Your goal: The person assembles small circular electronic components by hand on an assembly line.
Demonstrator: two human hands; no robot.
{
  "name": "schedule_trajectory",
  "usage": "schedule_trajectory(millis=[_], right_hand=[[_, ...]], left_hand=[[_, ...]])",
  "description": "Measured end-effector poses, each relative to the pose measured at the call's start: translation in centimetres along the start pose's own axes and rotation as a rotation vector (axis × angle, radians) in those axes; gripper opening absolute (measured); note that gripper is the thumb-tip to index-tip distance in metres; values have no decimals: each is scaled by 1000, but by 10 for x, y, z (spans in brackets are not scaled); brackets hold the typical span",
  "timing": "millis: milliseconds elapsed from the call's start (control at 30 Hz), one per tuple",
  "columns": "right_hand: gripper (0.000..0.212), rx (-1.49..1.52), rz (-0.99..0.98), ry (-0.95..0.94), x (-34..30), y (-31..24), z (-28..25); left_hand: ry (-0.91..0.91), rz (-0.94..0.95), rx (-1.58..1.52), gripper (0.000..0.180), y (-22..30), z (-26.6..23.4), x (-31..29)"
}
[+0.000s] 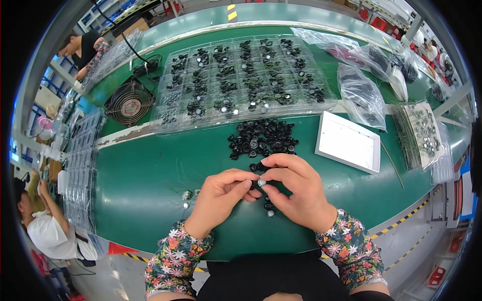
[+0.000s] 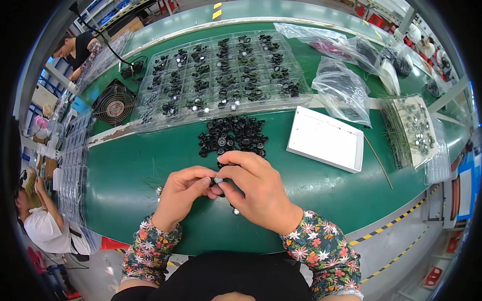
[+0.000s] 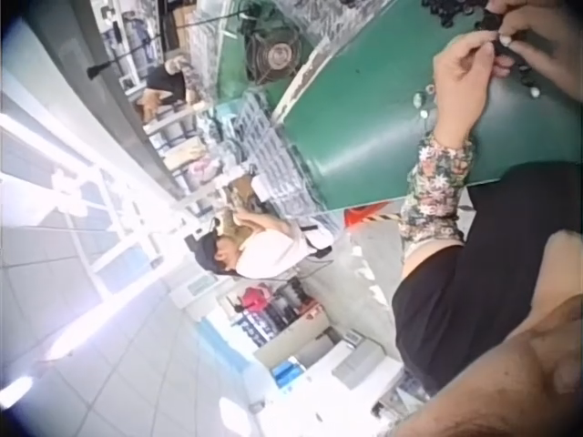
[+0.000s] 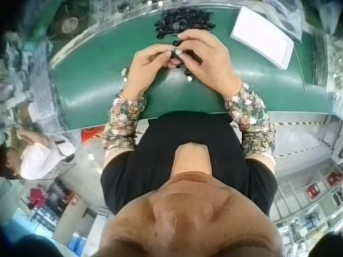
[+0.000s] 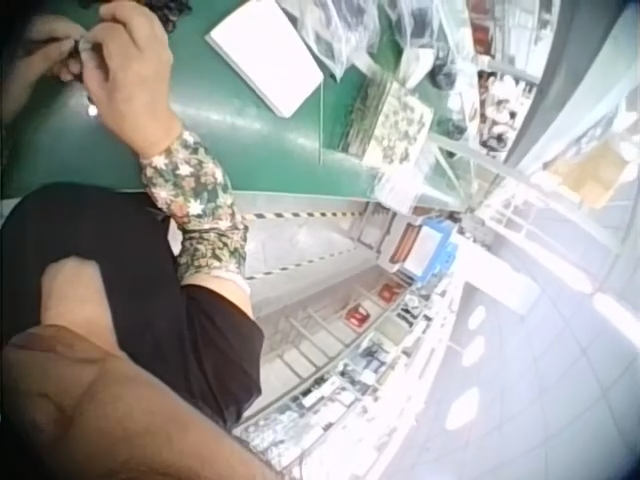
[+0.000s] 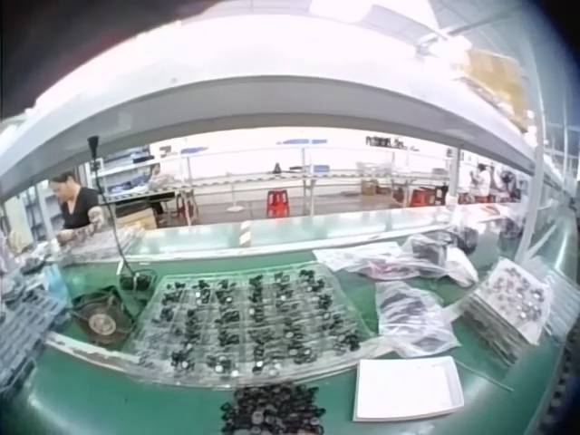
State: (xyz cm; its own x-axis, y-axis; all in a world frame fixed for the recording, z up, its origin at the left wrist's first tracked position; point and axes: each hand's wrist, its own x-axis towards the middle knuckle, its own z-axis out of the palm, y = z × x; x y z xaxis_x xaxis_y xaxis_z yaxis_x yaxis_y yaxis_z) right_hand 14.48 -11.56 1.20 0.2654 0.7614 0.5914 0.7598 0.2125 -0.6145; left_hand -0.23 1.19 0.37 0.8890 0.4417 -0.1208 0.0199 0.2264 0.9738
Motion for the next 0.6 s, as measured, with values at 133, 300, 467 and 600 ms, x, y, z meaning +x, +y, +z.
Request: schedule_trajectory(millis=[133, 300, 467, 600], right_hand=[[25, 26, 16, -23, -1, -1, 2], [25, 40, 18, -21, 0, -3, 3], [26, 54, 57, 9, 0, -3, 3], [25, 42, 34, 13, 0, -4, 3]], left_hand=[[34, -155, -128, 19, 3, -1, 0], [-15, -91, -180, 24, -4, -6, 1], [-28, -103, -218, 29, 0, -3, -2], [-42, -98, -163, 29, 2, -3, -1]])
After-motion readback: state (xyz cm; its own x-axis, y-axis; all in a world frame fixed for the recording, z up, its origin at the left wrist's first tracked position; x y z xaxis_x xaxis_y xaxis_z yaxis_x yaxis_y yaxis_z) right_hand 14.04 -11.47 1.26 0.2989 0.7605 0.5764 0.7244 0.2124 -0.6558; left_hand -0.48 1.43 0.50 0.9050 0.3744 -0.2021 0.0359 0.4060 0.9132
